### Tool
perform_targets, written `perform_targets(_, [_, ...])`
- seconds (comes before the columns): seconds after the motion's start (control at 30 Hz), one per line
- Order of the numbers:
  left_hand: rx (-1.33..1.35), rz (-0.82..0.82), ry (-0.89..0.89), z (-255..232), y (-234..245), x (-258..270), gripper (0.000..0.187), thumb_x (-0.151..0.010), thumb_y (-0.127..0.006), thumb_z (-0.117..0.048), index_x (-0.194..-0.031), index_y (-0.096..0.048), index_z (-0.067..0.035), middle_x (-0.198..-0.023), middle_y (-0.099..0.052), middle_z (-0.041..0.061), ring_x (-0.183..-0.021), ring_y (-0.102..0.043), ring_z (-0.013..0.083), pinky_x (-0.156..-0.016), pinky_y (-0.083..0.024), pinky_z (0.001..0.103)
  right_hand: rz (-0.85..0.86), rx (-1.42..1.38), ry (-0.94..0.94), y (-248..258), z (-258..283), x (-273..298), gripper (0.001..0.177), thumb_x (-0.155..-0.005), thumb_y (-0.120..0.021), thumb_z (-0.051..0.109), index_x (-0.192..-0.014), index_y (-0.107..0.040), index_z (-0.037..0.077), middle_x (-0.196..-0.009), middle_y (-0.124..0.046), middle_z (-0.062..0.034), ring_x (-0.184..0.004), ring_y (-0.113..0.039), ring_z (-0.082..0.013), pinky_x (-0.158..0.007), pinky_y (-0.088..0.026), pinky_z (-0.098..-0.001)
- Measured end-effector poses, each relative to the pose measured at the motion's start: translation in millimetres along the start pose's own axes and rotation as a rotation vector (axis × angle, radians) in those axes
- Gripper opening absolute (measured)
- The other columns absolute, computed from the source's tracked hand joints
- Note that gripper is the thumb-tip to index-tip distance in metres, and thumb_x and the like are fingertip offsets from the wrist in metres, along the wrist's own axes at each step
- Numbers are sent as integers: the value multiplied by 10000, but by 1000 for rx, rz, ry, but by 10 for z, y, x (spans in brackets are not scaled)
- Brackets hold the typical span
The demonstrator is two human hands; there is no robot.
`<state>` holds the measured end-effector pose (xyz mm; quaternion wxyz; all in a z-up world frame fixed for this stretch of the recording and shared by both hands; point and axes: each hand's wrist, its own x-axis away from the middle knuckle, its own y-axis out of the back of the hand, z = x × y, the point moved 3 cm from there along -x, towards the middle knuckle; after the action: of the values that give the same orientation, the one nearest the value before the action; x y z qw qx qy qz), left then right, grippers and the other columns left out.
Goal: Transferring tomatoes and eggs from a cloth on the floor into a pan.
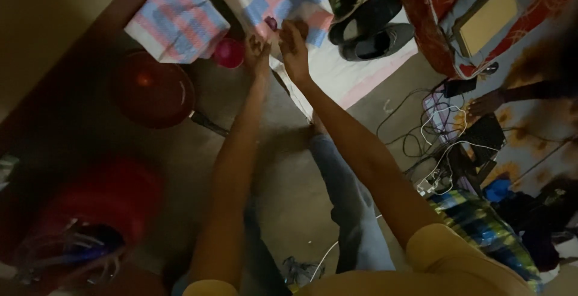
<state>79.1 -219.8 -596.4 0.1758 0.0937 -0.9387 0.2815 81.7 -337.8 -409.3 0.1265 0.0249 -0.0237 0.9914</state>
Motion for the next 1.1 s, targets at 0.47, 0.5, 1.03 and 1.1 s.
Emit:
perform_targets(0.47, [-627, -119, -104, -1097, -639, 476, 608, -961, -624, -1, -1535, -425, -13, -1345, -615, 173, -1197, -613, 267, -1049, -485, 341, 66, 406, -185, 191, -1428, -630, 458, -824, -639, 29, -1280, -597, 37, -1145, -654, -76, -901, -588, -220, -811, -512, -314])
perform_targets(0.5, [-583, -75, -204, -1127, -663, 509, 621, -967, -592, 22, -1557, -399, -3, -1481, -564, 191, -1323, -587, 280, -1122, -449, 342, 112, 503, -156, 149, -1430, -665, 424, -836, -662, 56, -1256, -611, 45, -1149, -659, -99, -935, -602, -253, -836, -512, -338])
perform_targets(1.03, [-649, -67, -327, -1355, -883, 573, 758, -945, -527, 72, -1648, -261, -23, -1685, -349, 207, -1516, -414, 311, -1233, -337, 369, 217, 944, 80, 126, -1501, -877, 176, -846, -697, 214, -947, -673, 72, -949, -651, -202, -859, -633, -395, -730, -529, -484])
perform_targets(1.1, [-652, -53, -318, -1421, -944, 599, 713, -980, -527, 50, -1645, -281, -26, -1677, -373, 195, -1523, -428, 303, -1248, -338, 366, 198, 871, 39, 153, -1365, -843, 175, -848, -700, 209, -950, -677, 69, -948, -673, -192, -863, -650, -381, -742, -533, -465])
